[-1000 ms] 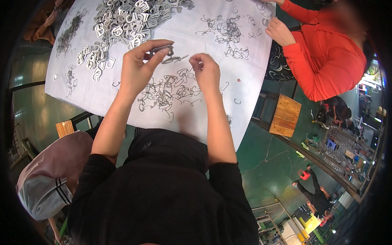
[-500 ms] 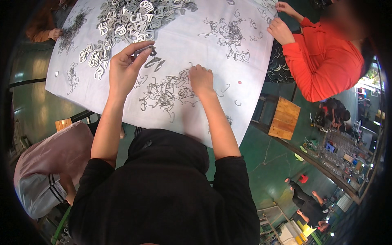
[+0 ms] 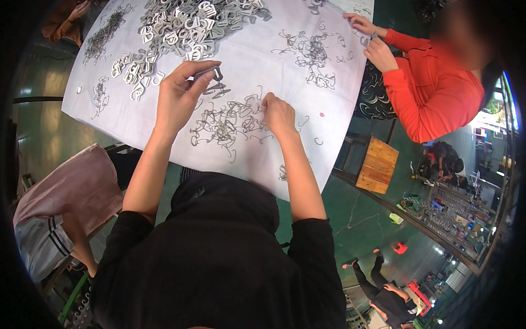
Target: The person picks up metal components and a wire hanger from a table. They walk to a large metal rack and hang the wire, which holds several components, onto a horizontal bar before returning to the table to continue assembly.
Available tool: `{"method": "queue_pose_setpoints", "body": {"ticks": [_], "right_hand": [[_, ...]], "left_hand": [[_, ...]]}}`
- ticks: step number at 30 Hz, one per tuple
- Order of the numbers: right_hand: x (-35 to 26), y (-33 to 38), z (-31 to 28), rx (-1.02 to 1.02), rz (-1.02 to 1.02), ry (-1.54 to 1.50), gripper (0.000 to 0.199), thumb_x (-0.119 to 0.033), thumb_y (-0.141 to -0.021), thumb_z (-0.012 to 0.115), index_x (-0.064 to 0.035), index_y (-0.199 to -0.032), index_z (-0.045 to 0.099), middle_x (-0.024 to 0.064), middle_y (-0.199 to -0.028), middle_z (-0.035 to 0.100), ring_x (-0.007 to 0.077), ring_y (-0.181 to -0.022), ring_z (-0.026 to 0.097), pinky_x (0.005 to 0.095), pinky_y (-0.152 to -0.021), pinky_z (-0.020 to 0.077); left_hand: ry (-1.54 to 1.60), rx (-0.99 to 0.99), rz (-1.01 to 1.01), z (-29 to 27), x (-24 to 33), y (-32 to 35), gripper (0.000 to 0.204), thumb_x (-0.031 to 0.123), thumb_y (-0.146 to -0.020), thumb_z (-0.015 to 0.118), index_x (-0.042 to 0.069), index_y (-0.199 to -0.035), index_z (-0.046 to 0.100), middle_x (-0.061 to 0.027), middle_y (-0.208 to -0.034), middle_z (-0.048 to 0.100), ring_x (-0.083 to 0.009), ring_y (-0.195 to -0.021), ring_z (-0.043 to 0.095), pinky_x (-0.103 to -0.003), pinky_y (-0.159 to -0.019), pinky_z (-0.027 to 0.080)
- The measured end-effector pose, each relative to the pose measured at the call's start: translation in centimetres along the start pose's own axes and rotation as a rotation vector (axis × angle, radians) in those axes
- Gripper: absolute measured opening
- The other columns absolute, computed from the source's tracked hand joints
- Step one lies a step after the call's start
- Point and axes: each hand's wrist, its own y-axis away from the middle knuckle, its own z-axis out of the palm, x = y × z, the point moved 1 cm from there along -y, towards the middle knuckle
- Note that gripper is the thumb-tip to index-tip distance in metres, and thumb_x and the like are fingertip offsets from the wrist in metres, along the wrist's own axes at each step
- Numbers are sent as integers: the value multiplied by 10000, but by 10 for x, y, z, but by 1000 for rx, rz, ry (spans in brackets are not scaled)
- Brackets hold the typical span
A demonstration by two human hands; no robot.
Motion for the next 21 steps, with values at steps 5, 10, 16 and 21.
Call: {"method": "queue_pose_setpoints", "body": {"ticks": [5, 10, 16, 21], "right_hand": [[0, 2, -5, 44, 81, -408, 186, 4, -783, 657, -30, -948, 578, 98, -820, 680, 185, -716, 661, 311, -623, 502], [-60, 22, -54, 151, 88, -1287, 237, 4, -802, 677, 3, -998, 545, 99, -841, 661, 158, -745, 653, 258, -644, 521], [-109, 31, -93, 321, -69, -1364, 242, 39, -805, 676, 25, -991, 521, 117, -866, 639, 157, -765, 644, 248, -695, 528], [-114, 25, -89, 496, -151, -1328, 244, 62, -802, 674, 24, -980, 513, 120, -883, 639, 157, -786, 645, 249, -726, 530]], "left_hand": [[89, -7, -64, 2, 7, 5, 188, 39, -889, 612, -11, -1069, 632, -39, -951, 632, -69, -842, 577, -208, -683, 465], [99, -17, -20, 7, 7, 10, 141, 18, -869, 623, -26, -1002, 605, -50, -947, 644, -94, -857, 604, -233, -708, 500], [79, 31, 49, 14, 17, 8, 106, 12, -824, 659, -11, -924, 629, -86, -828, 682, -150, -744, 657, -270, -663, 535], [52, 5, 157, 20, 19, 6, 116, 6, -817, 655, 5, -933, 646, -93, -852, 677, -168, -734, 648, -265, -641, 520]]}}
